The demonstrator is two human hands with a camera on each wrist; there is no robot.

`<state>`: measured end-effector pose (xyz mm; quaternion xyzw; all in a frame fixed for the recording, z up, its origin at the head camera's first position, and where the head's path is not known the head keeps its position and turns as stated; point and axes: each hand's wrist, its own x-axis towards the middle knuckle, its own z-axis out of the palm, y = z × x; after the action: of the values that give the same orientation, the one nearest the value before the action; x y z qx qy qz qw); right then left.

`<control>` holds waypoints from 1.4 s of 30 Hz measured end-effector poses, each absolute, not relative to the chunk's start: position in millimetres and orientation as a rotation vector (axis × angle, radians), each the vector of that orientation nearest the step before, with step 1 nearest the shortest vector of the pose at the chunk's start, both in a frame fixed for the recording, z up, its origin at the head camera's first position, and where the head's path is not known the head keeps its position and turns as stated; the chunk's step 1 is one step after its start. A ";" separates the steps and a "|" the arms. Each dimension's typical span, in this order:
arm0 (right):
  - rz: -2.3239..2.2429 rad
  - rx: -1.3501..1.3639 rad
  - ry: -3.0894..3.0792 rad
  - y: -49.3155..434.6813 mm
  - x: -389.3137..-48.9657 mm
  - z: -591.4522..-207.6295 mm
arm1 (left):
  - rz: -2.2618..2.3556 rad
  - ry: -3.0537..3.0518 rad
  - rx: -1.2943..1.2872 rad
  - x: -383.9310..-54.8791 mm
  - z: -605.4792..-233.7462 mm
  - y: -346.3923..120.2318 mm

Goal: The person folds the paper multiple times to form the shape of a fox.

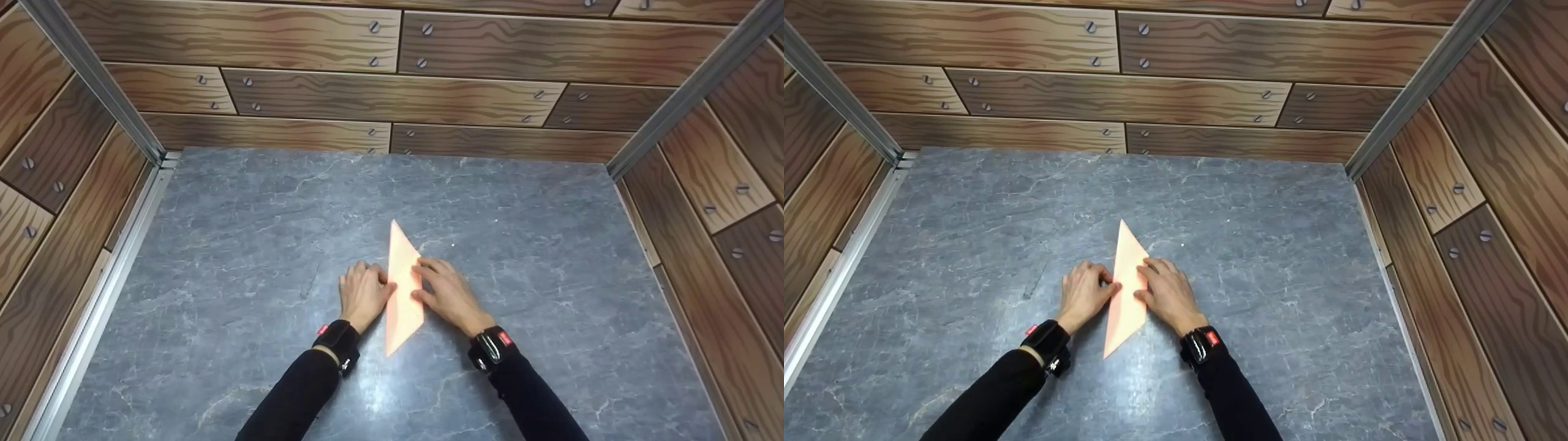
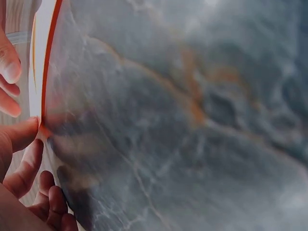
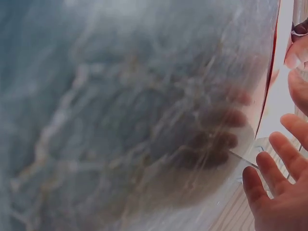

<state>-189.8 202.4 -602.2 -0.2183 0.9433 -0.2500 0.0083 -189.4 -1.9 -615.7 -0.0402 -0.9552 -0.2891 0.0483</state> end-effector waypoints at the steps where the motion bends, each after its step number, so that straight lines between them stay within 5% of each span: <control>1: -0.774 -0.677 2.941 201.7 -190.8 -602.0 | -0.889 -2.912 -0.127 -189.8 -615.8 -2.4; 10: -0.636 -0.734 2.911 194.9 -202.0 -597.1 | -0.882 -2.882 -0.194 -181.1 -608.6 -5.6; 24: -0.509 -0.730 2.880 188.4 -217.5 -594.4 | -0.527 -2.839 -0.745 -141.6 -611.4 -2.9; 42: -0.598 -0.588 2.965 202.2 -209.5 -598.4 | -0.377 -2.953 -0.749 -149.5 -612.5 -6.5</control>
<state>-209.5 202.2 -598.4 -0.1909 0.9618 -0.1940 0.0301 -149.5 -6.5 -612.5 -0.2437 -0.9614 -0.1226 0.0357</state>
